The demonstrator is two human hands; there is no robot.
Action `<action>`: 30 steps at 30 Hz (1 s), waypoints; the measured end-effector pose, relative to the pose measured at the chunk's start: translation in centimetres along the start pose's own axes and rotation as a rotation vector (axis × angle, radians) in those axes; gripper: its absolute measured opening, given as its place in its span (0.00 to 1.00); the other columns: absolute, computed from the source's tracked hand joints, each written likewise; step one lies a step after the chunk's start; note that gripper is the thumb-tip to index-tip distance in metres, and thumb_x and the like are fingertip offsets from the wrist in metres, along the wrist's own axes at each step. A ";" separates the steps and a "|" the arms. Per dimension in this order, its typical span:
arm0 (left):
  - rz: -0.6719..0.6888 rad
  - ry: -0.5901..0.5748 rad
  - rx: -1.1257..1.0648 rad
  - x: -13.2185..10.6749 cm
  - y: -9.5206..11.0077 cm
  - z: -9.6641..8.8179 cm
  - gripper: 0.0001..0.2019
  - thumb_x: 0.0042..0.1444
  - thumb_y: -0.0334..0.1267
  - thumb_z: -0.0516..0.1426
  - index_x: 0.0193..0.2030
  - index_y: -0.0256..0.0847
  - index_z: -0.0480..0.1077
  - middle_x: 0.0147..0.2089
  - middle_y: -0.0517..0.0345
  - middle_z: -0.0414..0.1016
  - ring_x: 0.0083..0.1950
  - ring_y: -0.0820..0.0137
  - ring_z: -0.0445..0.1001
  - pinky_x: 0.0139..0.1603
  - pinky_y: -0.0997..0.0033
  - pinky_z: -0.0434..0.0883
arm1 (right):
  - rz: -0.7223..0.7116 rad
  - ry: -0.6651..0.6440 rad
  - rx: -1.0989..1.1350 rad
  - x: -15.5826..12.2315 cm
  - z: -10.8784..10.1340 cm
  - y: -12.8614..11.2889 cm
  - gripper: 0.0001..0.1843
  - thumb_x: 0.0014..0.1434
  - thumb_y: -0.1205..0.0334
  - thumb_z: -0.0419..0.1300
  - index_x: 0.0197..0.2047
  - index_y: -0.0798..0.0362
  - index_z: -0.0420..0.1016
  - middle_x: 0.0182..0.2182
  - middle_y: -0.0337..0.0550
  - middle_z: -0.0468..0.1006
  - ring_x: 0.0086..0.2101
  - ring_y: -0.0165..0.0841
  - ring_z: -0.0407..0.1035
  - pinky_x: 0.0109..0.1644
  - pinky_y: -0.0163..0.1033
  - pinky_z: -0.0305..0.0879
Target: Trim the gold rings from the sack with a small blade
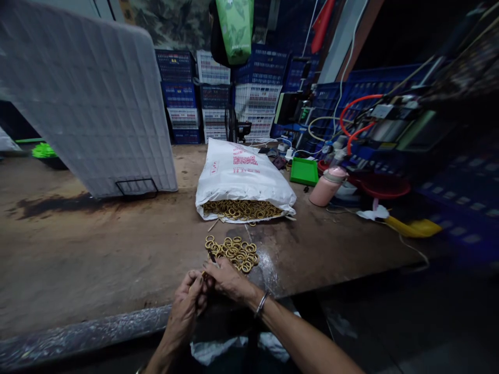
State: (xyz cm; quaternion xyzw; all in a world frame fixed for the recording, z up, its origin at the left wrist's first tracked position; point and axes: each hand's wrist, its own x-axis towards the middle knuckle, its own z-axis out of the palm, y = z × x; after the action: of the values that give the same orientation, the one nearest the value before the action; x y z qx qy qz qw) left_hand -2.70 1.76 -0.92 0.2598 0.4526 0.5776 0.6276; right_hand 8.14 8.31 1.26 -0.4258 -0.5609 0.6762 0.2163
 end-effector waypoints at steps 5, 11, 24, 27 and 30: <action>-0.024 0.018 -0.046 -0.2 0.0 0.0 0.15 0.47 0.49 0.57 0.34 0.42 0.60 0.22 0.70 0.62 0.14 0.85 0.50 0.13 0.85 0.47 | -0.049 0.095 -0.139 0.0 0.3 -0.5 0.17 0.54 0.52 0.50 0.21 0.55 0.60 0.16 0.32 0.62 0.16 0.21 0.52 0.19 0.28 0.46; -0.082 0.115 0.122 0.3 0.2 0.0 0.21 0.42 0.54 0.58 0.35 0.40 0.62 0.19 0.69 0.63 0.12 0.85 0.51 0.11 0.85 0.48 | -0.173 0.256 -0.536 -0.1 0.4 -1.3 0.12 0.51 0.57 0.54 0.21 0.55 0.63 0.17 0.31 0.60 0.21 0.23 0.53 0.23 0.29 0.46; -0.089 0.006 -0.048 -0.5 1.4 -0.3 0.16 0.46 0.49 0.58 0.28 0.40 0.59 0.18 0.70 0.59 0.14 0.85 0.49 0.13 0.84 0.47 | -0.176 0.214 -0.295 0.6 0.8 -1.0 0.17 0.52 0.53 0.52 0.19 0.55 0.60 0.16 0.32 0.59 0.21 0.24 0.52 0.23 0.29 0.49; -0.090 -0.018 -0.121 -0.5 1.3 -0.5 0.14 0.47 0.48 0.58 0.30 0.40 0.59 0.21 0.69 0.61 0.15 0.85 0.51 0.13 0.84 0.47 | -0.199 0.195 -0.294 0.4 0.9 -1.2 0.17 0.53 0.52 0.52 0.20 0.55 0.61 0.17 0.32 0.59 0.21 0.24 0.52 0.24 0.29 0.49; -0.097 -0.012 -0.140 -0.5 1.1 -0.6 0.15 0.47 0.48 0.57 0.31 0.40 0.59 0.21 0.69 0.61 0.15 0.85 0.50 0.13 0.84 0.47 | -0.219 0.177 -0.328 0.4 0.9 -1.2 0.16 0.54 0.54 0.50 0.21 0.55 0.60 0.17 0.32 0.58 0.21 0.24 0.51 0.24 0.29 0.48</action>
State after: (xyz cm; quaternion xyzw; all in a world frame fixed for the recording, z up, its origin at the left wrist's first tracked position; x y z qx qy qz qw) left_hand -3.71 1.38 -0.14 0.1964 0.4193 0.5755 0.6741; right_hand 6.99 8.41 2.28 -0.4494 -0.6853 0.5083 0.2647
